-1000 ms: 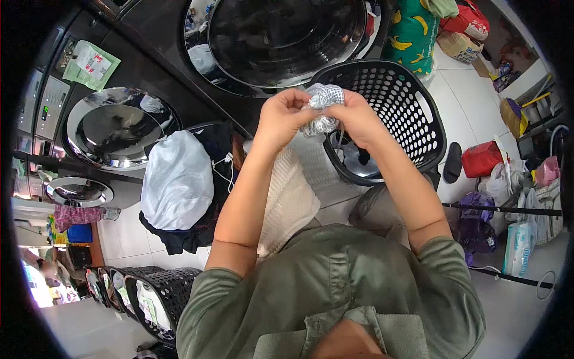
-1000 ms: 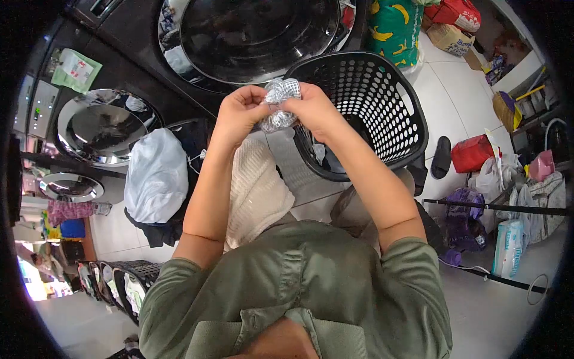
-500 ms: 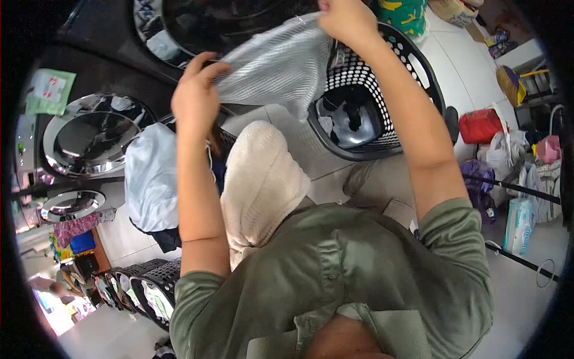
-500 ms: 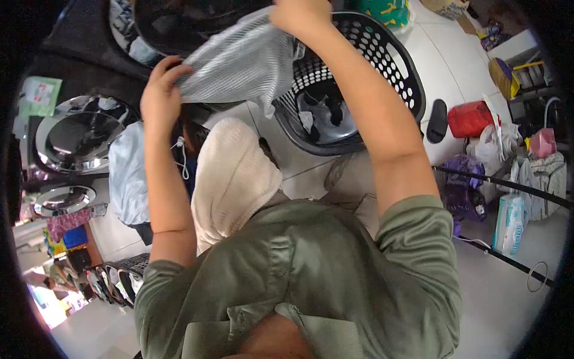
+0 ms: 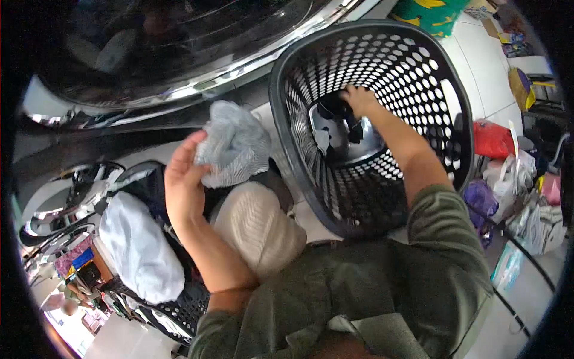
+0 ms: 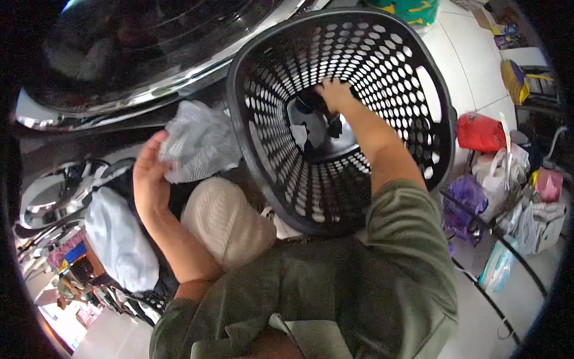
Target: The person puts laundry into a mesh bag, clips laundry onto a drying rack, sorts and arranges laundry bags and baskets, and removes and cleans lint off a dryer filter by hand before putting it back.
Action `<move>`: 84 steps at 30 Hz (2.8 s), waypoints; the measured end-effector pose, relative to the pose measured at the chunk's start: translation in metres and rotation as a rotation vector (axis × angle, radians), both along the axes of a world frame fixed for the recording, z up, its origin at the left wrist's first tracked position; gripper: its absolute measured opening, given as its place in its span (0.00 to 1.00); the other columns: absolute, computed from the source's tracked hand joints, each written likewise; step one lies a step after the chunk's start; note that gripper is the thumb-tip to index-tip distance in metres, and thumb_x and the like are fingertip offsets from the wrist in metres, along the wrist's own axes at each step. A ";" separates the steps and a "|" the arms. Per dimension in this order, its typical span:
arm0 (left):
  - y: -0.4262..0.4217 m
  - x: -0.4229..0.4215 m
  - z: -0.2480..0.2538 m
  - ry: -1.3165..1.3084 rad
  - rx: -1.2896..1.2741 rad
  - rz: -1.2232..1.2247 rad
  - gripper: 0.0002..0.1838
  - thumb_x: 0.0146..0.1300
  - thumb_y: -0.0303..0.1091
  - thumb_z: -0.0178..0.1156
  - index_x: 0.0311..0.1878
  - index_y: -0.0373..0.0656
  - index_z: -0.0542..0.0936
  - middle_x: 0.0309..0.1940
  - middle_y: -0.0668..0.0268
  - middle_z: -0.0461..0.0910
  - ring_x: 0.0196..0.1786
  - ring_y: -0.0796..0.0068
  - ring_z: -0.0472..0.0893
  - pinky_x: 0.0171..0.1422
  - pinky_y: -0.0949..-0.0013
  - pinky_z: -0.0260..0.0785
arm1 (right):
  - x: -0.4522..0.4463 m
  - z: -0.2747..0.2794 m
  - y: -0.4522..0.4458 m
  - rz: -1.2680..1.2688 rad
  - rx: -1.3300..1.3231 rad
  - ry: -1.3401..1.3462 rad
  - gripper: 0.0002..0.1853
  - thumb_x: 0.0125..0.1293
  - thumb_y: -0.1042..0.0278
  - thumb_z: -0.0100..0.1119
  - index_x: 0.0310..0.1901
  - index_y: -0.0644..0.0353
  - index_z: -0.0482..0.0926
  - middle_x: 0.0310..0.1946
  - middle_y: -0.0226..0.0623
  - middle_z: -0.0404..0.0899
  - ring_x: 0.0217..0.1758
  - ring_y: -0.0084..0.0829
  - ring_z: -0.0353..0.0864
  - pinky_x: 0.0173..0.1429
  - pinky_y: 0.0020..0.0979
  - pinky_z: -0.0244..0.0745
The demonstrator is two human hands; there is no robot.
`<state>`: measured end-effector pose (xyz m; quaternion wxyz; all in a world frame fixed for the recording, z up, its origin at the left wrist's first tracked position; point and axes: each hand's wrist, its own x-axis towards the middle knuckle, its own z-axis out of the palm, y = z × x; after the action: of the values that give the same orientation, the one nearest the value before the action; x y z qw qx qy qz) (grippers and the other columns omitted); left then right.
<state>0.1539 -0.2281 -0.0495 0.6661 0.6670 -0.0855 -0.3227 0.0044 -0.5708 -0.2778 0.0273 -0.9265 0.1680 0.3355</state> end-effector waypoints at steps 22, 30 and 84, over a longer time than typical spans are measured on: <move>0.015 0.029 -0.066 -0.283 1.114 -0.367 0.14 0.48 0.16 0.41 0.27 0.34 0.79 0.23 0.62 0.78 0.28 0.74 0.74 0.36 0.75 0.64 | -0.069 -0.107 0.107 -0.222 0.124 0.095 0.24 0.57 0.65 0.48 0.55 0.63 0.60 0.32 0.41 0.76 0.32 0.41 0.78 0.32 0.38 0.75; 0.003 0.028 -0.072 -0.250 0.857 -0.263 0.13 0.46 0.18 0.49 0.36 0.34 0.79 0.31 0.60 0.78 0.32 0.75 0.74 0.39 0.76 0.65 | -0.056 -0.119 0.151 -0.718 0.285 -0.088 0.24 0.50 0.56 0.60 0.49 0.53 0.68 0.46 0.45 0.68 0.48 0.50 0.71 0.47 0.42 0.71; 0.072 -0.028 0.149 -1.450 0.434 0.202 0.22 0.40 0.24 0.48 0.43 0.44 0.78 0.44 0.58 0.76 0.49 0.59 0.74 0.53 0.66 0.65 | -0.014 0.369 0.186 0.170 0.059 -0.636 0.17 0.53 0.59 0.48 0.36 0.63 0.77 0.27 0.44 0.77 0.34 0.35 0.77 0.40 0.35 0.70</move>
<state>0.1258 -0.1562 0.0995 0.3236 0.8325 -0.3745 0.2490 -0.0097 -0.3844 0.0914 0.0769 -0.9944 0.0632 0.0351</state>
